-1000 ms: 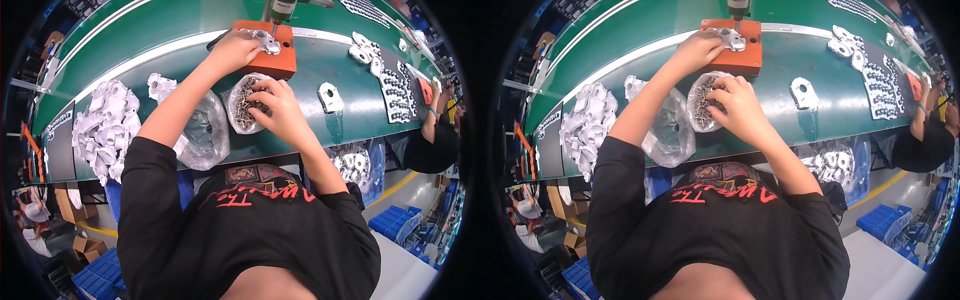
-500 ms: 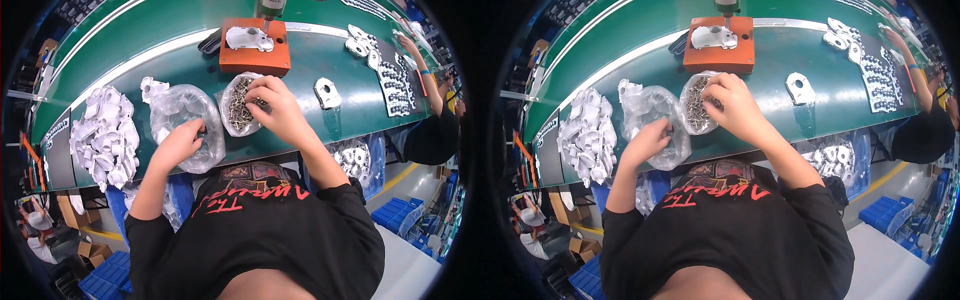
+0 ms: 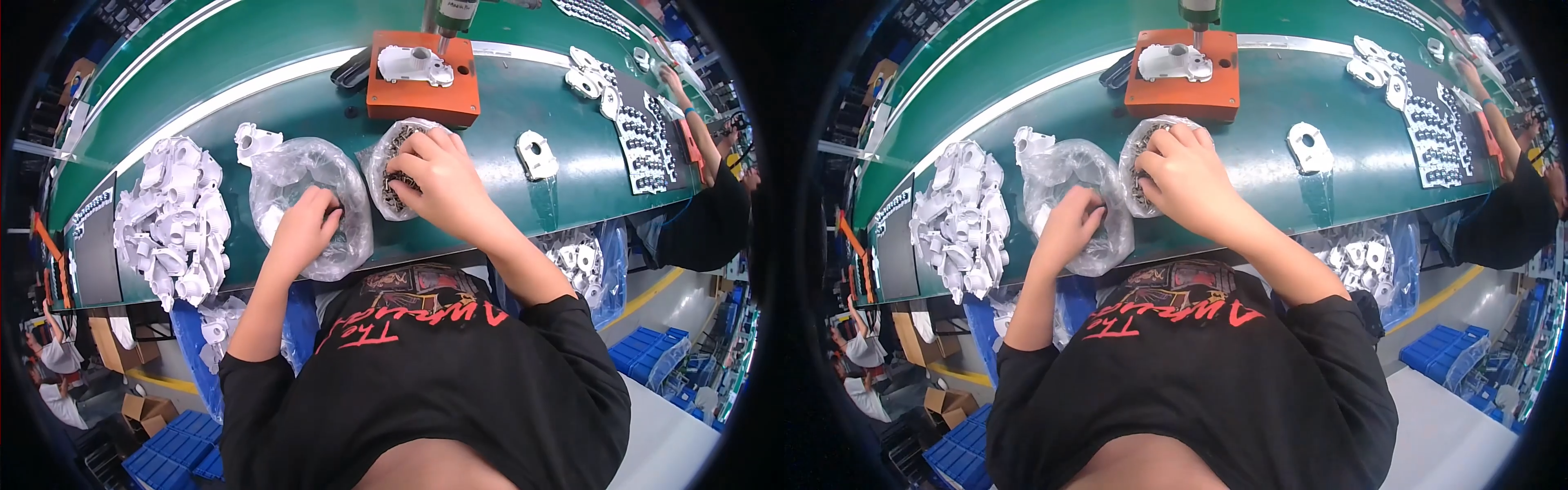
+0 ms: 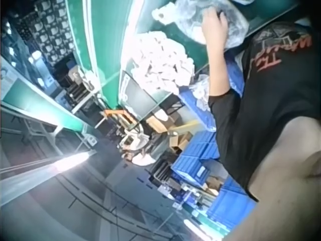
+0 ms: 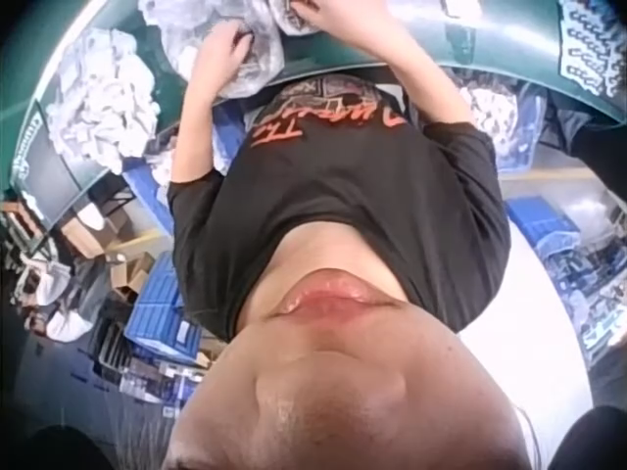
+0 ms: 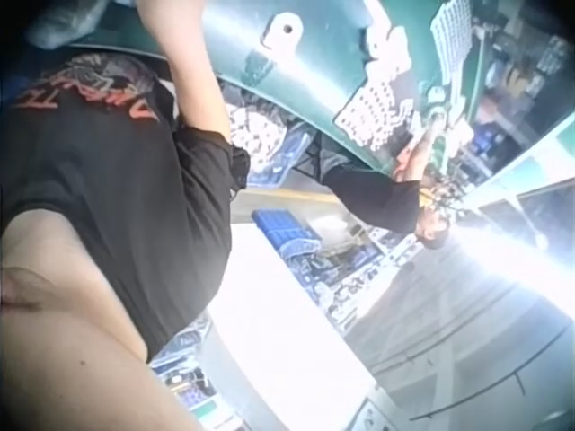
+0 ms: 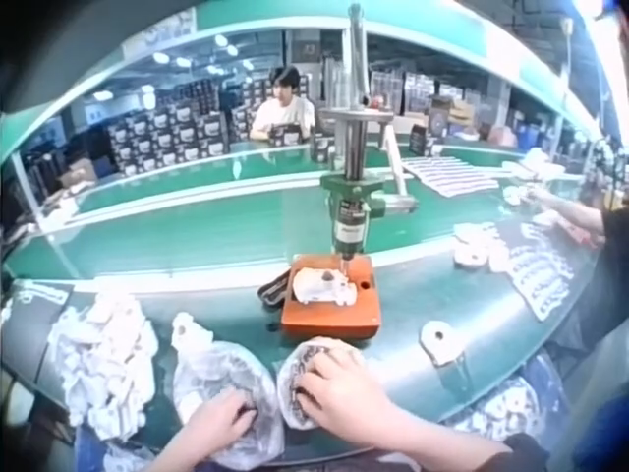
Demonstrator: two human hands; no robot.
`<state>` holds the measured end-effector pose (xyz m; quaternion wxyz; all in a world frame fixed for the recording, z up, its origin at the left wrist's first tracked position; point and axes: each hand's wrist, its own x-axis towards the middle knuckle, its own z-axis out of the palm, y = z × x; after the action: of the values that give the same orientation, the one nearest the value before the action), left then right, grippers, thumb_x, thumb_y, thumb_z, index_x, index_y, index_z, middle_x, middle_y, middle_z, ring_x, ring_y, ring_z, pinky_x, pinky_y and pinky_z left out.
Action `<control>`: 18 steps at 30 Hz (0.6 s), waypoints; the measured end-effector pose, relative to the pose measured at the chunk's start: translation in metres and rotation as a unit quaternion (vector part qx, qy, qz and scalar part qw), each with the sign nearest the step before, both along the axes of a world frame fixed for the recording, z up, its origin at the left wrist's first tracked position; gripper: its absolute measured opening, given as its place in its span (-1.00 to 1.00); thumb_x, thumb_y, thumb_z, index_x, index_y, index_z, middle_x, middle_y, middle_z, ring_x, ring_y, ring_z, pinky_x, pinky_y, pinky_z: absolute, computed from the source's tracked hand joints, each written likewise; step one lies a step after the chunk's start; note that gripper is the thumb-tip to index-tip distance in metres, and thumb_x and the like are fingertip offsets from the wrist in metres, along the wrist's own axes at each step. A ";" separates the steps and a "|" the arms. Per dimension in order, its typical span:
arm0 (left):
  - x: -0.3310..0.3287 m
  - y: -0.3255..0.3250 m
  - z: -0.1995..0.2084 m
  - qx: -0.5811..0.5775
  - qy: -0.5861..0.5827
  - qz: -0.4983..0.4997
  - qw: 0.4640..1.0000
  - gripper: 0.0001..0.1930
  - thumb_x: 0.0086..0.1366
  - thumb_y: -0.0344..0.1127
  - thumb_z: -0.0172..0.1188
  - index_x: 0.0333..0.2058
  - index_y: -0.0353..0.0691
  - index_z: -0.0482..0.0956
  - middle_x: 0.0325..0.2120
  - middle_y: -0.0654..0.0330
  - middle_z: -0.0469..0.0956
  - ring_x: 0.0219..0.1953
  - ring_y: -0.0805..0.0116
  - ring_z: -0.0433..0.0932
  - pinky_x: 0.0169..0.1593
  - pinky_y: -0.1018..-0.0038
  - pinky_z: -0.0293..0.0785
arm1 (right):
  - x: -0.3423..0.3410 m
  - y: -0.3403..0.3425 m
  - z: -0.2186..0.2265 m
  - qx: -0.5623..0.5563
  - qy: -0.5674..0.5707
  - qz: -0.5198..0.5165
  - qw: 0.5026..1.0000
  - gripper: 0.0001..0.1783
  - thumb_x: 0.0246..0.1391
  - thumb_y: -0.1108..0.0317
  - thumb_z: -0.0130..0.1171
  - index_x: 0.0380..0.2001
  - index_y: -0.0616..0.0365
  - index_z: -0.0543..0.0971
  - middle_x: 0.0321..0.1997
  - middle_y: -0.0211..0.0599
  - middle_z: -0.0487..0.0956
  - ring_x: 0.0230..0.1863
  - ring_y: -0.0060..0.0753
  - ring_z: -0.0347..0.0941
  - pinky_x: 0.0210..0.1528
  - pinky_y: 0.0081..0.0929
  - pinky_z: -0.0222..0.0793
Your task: Assembling small metal components onto white plastic pieces using a manual press machine.
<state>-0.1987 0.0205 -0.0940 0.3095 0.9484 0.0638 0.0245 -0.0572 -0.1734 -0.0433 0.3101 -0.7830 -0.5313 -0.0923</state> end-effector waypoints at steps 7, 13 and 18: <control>-0.005 0.008 0.011 -0.311 -0.115 0.079 0.940 -0.88 0.17 -0.56 0.14 -0.36 -0.30 0.37 -0.09 0.08 0.43 -0.32 0.46 0.50 -0.21 0.55 0.45 | -0.001 0.003 -0.002 0.019 -0.008 -0.001 1.000 -0.82 -0.25 0.42 0.31 -0.46 0.08 0.57 -0.38 -0.44 0.45 -0.19 -0.29 0.35 -0.08 -0.33 0.21; 0.000 0.005 0.022 -0.437 -0.103 0.102 0.888 -0.88 0.21 -0.57 0.09 -0.28 -0.32 0.37 -0.21 0.03 0.52 -0.35 0.46 0.53 -0.22 0.57 0.48 | -0.005 0.009 -0.006 0.034 -0.049 -0.019 0.998 -0.87 -0.24 0.39 0.30 -0.51 0.06 0.58 -0.44 -0.48 0.44 -0.25 -0.36 0.36 -0.13 -0.38 0.21; 0.006 0.001 0.028 -0.518 -0.121 0.106 0.840 -0.84 0.23 -0.57 0.08 -0.22 -0.34 0.35 -0.23 -0.06 0.55 -0.31 0.30 0.59 -0.21 0.50 0.54 | -0.003 0.012 -0.011 0.038 -0.054 -0.025 0.998 -0.88 -0.25 0.38 0.28 -0.52 0.05 0.57 -0.45 -0.47 0.44 -0.28 -0.36 0.35 -0.17 -0.38 0.21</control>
<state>-0.1927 0.0217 -0.0664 0.7564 0.6269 0.1290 0.1352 -0.0600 -0.1611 -0.0538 0.3081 -0.7775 -0.5238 -0.1619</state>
